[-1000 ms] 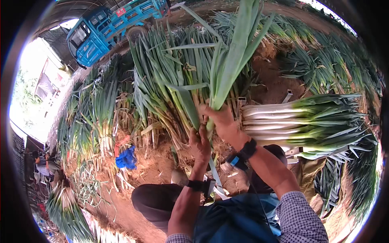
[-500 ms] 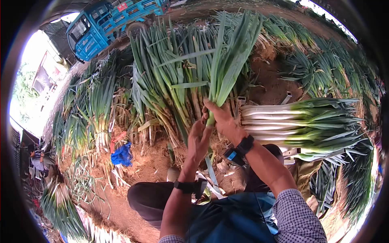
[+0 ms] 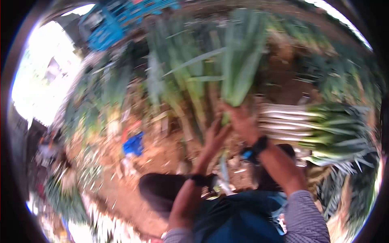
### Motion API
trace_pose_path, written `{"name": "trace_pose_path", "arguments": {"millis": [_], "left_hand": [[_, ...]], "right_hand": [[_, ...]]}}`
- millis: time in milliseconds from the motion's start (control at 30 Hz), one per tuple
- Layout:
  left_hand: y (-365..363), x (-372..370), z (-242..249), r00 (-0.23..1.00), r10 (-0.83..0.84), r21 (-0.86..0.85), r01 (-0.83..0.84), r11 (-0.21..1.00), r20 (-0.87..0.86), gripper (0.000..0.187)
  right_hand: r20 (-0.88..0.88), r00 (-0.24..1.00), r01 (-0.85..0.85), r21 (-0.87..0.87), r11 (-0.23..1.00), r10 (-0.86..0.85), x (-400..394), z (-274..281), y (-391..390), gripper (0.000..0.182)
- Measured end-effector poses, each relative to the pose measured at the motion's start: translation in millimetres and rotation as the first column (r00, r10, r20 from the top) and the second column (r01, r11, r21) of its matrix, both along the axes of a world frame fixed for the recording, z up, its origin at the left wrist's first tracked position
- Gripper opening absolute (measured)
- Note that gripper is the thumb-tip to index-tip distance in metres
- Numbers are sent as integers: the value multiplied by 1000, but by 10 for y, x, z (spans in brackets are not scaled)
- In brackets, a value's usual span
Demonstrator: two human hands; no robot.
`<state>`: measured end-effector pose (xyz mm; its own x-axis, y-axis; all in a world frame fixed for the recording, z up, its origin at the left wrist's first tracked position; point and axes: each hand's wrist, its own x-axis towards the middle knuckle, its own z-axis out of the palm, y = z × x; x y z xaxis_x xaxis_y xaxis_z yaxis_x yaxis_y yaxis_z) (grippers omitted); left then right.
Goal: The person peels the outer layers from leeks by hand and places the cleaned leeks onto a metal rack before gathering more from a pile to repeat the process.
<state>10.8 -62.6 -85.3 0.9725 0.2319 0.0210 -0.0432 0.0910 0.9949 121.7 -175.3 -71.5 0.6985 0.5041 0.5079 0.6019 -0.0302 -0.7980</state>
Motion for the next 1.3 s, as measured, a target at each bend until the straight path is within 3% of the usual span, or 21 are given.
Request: {"name": "trace_pose_path", "arguments": {"millis": [33,67,100,133,167,233,333,433,533,567,667,767,867,967,1033,1100,1200,1267,1300], "left_hand": [[49,104,-398,991,132,121,-135,983,40,54],[72,137,-441,993,79,18,-81,997,90,56],[-28,-7,-25,999,26,-156,-19,988,42,56],[-103,31,-170,978,102,-163,-73,984,179,56],[-80,30,-206,980,-18,-241,67,968,200,57],[-139,30,-322,940,24,-304,86,949,340,52],[-163,-210,-90,963,56,-275,19,961,262,42],[-175,-166,-100,971,24,-303,50,952,236,35],[-186,-50,-253,933,48,-298,65,952,357,35],[-194,17,-333,923,117,-234,-30,972,367,32],[-14,-193,-182,959,-24,-281,107,954,281,28],[-124,-262,9,943,168,-473,-12,881,289,23],[-131,-223,-41,954,253,-293,-199,935,160,22],[-144,-54,-303,920,361,-128,-344,930,154,25],[-172,138,-537,920,374,-377,-307,874,120,25],[-195,265,-686,897,427,-400,-352,846,114,24],[-160,285,-706,859,506,-6,-507,862,76,22],[-56,94,-573,848,523,381,-459,802,-79,21],[10,24,-656,893,445,442,-370,817,-74,22]], "right_hand": [[24,1000,-4,-15,1000,4,-25,-51,33,45],[-291,954,-54,84,995,76,-18,-39,88,44],[-718,658,11,312,950,228,34,-3,189,42],[-851,469,116,324,939,236,21,52,248,41],[-806,462,64,447,892,371,133,-108,254,30],[-826,401,6,434,901,395,68,-53,238,26],[-707,502,-158,491,857,498,-135,39,136,28],[-707,553,-181,415,892,441,74,-102,88,35],[-685,575,-180,428,886,447,53,-49,117,35],[-686,591,-142,430,892,424,-62,52,118,35],[-691,481,-229,496,838,540,26,46,142,32],[-691,532,-214,449,868,489,-7,100,213,29],[-743,523,-202,367,908,417,49,87,243,16],[-784,493,-133,361,923,377,-67,253,318,19],[-777,506,-103,377,921,375,-122,330,348,22],[-737,554,-114,394,912,388,-126,318,348,23],[-709,570,-168,394,904,415,-61,268,326,22],[-703,553,-167,432,886,447,-145,394,289,14],[-721,562,-103,425,899,405,-242,508,298,10]]}}
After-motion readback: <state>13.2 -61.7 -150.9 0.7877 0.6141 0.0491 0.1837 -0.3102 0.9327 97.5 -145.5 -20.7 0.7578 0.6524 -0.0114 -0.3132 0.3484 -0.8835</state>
